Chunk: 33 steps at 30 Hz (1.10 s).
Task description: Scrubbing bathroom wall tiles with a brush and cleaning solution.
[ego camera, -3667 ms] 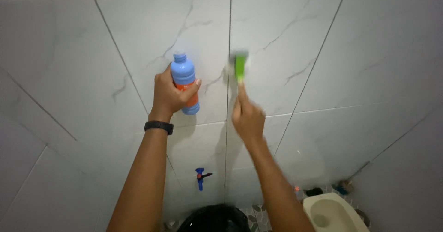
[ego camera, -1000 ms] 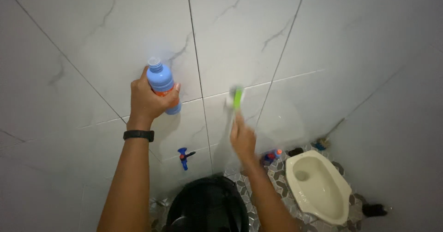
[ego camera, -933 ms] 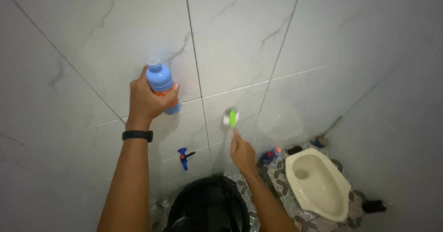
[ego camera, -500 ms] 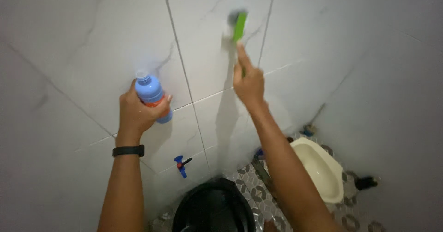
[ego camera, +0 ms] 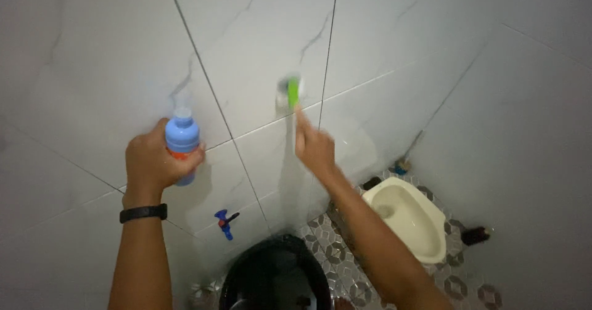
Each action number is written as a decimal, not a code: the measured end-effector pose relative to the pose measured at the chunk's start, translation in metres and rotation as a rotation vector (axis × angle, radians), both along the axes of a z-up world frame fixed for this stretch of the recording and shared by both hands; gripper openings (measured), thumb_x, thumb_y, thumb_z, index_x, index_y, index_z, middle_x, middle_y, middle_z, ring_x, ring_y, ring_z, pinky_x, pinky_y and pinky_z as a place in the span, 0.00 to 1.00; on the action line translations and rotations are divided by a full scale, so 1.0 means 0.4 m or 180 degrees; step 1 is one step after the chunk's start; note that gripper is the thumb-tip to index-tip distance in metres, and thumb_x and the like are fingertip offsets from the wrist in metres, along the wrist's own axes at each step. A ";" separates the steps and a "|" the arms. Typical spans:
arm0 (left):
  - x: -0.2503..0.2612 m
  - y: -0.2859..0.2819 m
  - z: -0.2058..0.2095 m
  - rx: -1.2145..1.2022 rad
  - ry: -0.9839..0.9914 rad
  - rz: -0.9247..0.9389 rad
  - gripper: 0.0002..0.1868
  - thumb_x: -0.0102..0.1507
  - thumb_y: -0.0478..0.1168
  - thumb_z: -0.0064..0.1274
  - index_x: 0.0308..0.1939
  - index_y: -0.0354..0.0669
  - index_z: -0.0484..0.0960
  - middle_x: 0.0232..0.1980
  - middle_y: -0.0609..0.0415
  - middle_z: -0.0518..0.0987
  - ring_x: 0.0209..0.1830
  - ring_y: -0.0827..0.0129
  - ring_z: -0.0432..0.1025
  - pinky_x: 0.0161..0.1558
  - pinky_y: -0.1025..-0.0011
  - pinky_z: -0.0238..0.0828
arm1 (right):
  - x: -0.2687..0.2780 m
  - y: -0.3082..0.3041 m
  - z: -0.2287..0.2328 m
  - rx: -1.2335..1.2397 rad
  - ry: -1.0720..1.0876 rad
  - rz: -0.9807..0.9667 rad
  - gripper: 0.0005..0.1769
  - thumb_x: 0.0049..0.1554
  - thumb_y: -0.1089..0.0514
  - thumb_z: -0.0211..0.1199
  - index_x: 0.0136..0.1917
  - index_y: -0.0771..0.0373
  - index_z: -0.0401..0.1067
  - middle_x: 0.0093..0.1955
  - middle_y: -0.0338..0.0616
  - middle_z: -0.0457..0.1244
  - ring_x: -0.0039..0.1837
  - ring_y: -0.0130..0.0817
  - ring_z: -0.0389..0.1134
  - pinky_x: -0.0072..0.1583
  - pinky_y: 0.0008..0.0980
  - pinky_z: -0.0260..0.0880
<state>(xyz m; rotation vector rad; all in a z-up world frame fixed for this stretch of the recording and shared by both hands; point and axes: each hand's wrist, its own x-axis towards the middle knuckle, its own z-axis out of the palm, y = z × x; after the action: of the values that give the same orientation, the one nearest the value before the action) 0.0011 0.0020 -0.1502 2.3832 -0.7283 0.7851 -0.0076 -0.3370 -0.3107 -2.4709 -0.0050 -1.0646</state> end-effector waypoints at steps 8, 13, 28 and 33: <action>0.042 0.001 -0.073 -0.0119 -0.0014 0.0431 0.26 0.54 0.56 0.70 0.42 0.39 0.81 0.35 0.47 0.83 0.30 0.57 0.79 0.38 0.62 0.78 | -0.002 -0.078 0.219 0.0333 -0.0356 0.0469 0.37 0.61 0.62 0.57 0.81 0.49 0.55 0.32 0.44 0.65 0.29 0.37 0.63 0.34 0.39 0.64; -0.010 -0.059 -0.068 -0.0493 -0.0321 0.0434 0.22 0.59 0.52 0.70 0.42 0.39 0.79 0.37 0.48 0.83 0.35 0.58 0.80 0.42 0.62 0.79 | -0.069 -0.142 -0.227 0.0068 0.0282 0.0341 0.35 0.60 0.59 0.61 0.79 0.50 0.59 0.26 0.46 0.61 0.28 0.42 0.62 0.32 0.43 0.62; 0.020 -0.184 0.011 -0.1219 -0.0582 -0.0189 0.12 0.67 0.44 0.62 0.36 0.40 0.81 0.35 0.52 0.86 0.35 0.65 0.84 0.48 0.67 0.82 | 0.041 -0.183 0.215 0.0283 -0.0665 0.0878 0.33 0.66 0.62 0.55 0.83 0.57 0.53 0.27 0.33 0.59 0.26 0.24 0.55 0.29 0.28 0.57; 0.042 -0.161 -0.003 -0.1132 -0.0221 -0.0144 0.12 0.65 0.44 0.61 0.36 0.38 0.80 0.33 0.52 0.84 0.35 0.66 0.83 0.44 0.68 0.82 | -0.047 -0.198 -0.259 0.0590 0.0843 0.0646 0.33 0.63 0.57 0.54 0.80 0.60 0.53 0.25 0.34 0.60 0.23 0.26 0.57 0.25 0.27 0.61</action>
<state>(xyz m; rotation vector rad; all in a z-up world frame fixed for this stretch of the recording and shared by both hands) 0.0178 -0.0623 -0.1515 2.0234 -0.6100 0.8998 -0.0263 -0.4160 -0.4143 -2.3643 -0.0702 -0.6203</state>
